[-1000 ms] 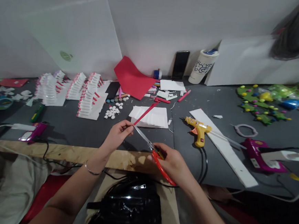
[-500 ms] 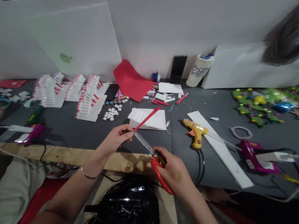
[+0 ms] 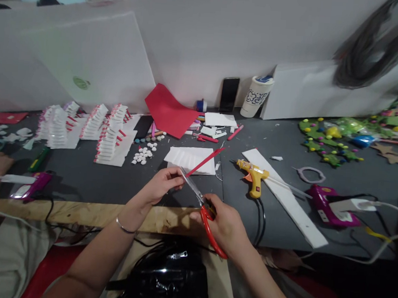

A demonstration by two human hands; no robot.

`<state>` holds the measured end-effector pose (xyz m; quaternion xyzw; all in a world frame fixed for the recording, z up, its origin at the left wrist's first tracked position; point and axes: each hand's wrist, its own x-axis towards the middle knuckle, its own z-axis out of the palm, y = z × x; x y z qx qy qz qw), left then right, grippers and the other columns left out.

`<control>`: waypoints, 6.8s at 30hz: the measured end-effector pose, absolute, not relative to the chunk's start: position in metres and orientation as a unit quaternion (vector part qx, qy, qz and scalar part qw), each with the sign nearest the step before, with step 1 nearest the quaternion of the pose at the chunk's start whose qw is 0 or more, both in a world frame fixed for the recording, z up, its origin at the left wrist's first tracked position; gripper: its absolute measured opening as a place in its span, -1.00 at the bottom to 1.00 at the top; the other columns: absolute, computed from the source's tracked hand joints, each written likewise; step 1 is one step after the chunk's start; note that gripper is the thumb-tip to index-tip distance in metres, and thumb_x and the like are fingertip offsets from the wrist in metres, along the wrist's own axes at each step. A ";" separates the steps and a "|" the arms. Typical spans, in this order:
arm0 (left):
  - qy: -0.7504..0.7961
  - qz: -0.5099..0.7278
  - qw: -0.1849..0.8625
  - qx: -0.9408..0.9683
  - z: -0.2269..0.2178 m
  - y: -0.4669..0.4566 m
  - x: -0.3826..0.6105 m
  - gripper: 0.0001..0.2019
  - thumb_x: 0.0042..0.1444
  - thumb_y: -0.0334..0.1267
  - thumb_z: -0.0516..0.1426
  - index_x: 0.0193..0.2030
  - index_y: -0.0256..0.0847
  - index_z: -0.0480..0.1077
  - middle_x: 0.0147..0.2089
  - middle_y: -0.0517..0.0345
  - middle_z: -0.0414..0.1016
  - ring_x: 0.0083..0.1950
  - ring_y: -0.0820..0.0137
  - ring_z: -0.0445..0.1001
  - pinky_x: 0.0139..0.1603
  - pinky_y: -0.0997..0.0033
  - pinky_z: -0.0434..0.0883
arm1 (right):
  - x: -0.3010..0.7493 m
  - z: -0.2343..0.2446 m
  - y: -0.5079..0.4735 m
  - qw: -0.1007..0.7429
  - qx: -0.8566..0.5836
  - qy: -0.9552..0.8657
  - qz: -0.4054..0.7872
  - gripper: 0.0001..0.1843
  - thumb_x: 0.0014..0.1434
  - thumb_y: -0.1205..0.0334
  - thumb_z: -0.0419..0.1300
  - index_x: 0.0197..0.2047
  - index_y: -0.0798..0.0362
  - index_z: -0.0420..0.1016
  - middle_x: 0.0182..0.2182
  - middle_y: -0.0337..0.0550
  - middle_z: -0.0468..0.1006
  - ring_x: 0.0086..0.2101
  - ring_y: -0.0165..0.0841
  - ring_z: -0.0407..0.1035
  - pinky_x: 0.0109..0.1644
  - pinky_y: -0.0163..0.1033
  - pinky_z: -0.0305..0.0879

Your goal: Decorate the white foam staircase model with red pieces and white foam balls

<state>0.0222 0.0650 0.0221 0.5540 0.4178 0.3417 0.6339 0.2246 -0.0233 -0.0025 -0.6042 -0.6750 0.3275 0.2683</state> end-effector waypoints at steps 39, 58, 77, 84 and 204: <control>0.596 0.395 0.262 0.649 -0.034 0.083 -0.008 -0.92 0.12 -0.31 0.19 -0.33 -0.19 0.53 -0.33 0.14 0.55 -0.34 0.40 0.44 -0.24 0.41 0.36 | 0.253 0.002 0.068 0.016 -0.718 -0.694 -0.050 -0.64 0.31 0.11 0.12 0.01 0.22 0.45 -0.18 0.29 0.56 -0.14 0.04 0.45 -0.13 -0.05 0.29; 0.588 0.390 0.271 0.655 -0.038 0.087 0.004 -0.96 0.09 -0.36 0.22 -0.37 -0.20 0.48 -0.33 0.16 0.53 -0.33 0.41 0.42 -0.22 0.42 0.35 | 0.180 -0.003 0.075 0.184 -0.581 -0.792 0.026 -0.66 0.28 0.28 0.15 0.11 0.11 0.42 -0.04 0.10 0.52 -0.07 -0.09 0.38 -0.07 -0.13 0.32; 0.593 0.380 0.223 0.674 -0.045 0.087 0.002 -0.92 0.10 -0.44 0.23 -0.34 -0.18 0.49 -0.29 0.14 0.56 -0.22 0.35 0.48 -0.12 0.37 0.39 | 0.174 -0.019 0.082 0.229 -0.580 -0.782 0.019 -0.69 0.25 0.31 0.18 0.08 0.11 0.44 -0.05 0.10 0.50 -0.09 -0.08 0.34 -0.06 -0.09 0.32; 0.599 0.386 0.231 0.662 -0.046 0.088 0.004 -0.93 0.09 -0.42 0.24 -0.35 -0.17 0.49 -0.32 0.16 0.54 -0.25 0.36 0.47 -0.13 0.37 0.38 | 0.171 -0.022 0.083 0.239 -0.576 -0.781 0.017 -0.69 0.25 0.31 0.18 0.07 0.10 0.44 -0.07 0.09 0.51 -0.10 -0.05 0.35 -0.07 -0.06 0.34; 0.581 0.371 0.252 0.680 -0.042 0.090 0.006 -0.88 0.10 -0.47 0.16 -0.31 -0.17 0.46 -0.28 0.14 0.56 -0.23 0.37 0.52 -0.12 0.36 0.43 | 0.211 -0.020 0.084 0.097 -0.612 -0.783 -0.052 -0.58 0.18 0.10 0.32 0.06 0.09 0.45 -0.02 0.09 0.56 -0.07 -0.08 0.39 -0.05 -0.10 0.15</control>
